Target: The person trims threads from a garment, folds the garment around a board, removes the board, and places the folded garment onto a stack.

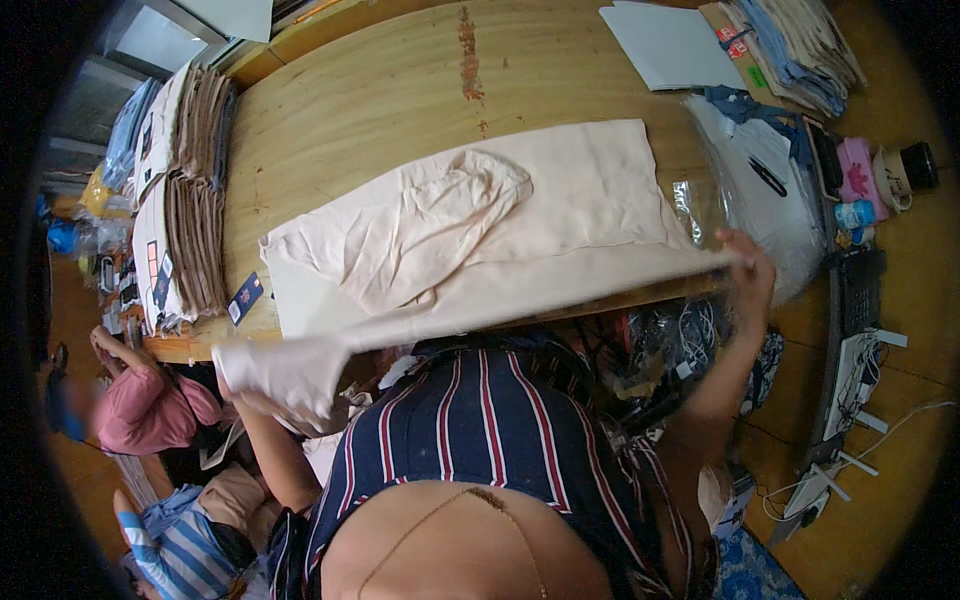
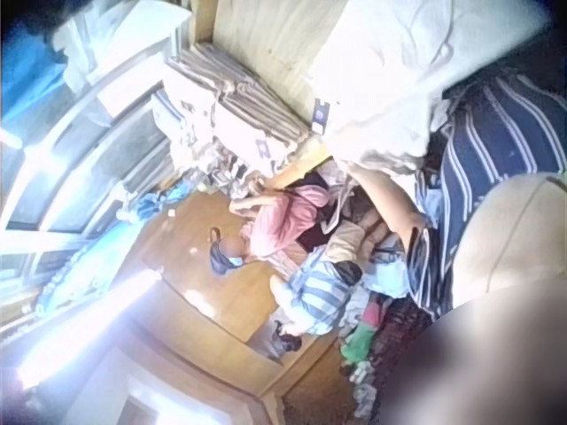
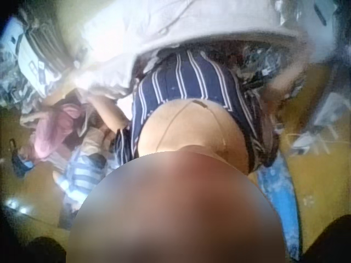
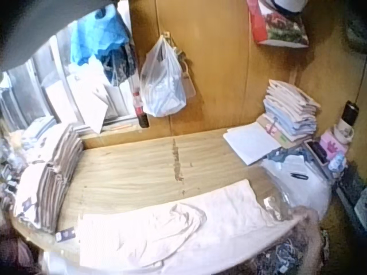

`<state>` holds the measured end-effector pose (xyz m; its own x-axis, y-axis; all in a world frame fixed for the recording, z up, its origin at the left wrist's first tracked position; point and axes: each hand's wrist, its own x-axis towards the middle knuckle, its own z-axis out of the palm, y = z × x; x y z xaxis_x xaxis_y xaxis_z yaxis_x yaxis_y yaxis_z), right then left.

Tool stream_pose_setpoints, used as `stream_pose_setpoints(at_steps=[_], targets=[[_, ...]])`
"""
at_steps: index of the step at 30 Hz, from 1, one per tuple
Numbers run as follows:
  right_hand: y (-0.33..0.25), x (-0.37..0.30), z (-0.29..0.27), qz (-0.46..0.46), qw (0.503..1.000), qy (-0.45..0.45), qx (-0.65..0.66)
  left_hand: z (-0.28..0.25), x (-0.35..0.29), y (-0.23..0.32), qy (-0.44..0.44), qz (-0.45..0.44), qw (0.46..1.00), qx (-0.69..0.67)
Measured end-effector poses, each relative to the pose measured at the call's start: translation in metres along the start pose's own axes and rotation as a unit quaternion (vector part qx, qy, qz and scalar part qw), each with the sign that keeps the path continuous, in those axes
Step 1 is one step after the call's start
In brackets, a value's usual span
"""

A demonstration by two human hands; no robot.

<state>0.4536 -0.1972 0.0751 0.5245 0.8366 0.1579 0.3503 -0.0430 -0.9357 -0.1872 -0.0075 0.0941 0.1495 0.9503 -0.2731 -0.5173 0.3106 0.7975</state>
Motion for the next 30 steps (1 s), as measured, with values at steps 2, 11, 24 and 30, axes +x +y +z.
stream_pose_setpoints(at_steps=[2,11,24,30], targets=[[-0.001,0.044,0.025,0.039,0.992,0.073,0.096,0.017,0.049,-0.01,0.035,0.005,0.996,-0.087],[0.082,0.135,0.112,0.061,0.908,0.098,-0.402,-0.014,0.194,-0.047,0.129,-0.085,0.891,0.427],[0.044,0.071,0.163,0.01,0.872,0.027,-0.488,0.203,0.089,-0.194,-0.265,0.283,0.466,0.796],[0.047,0.071,0.162,0.01,0.87,0.036,-0.491,0.164,0.076,-0.136,-0.071,0.267,0.66,0.699]])
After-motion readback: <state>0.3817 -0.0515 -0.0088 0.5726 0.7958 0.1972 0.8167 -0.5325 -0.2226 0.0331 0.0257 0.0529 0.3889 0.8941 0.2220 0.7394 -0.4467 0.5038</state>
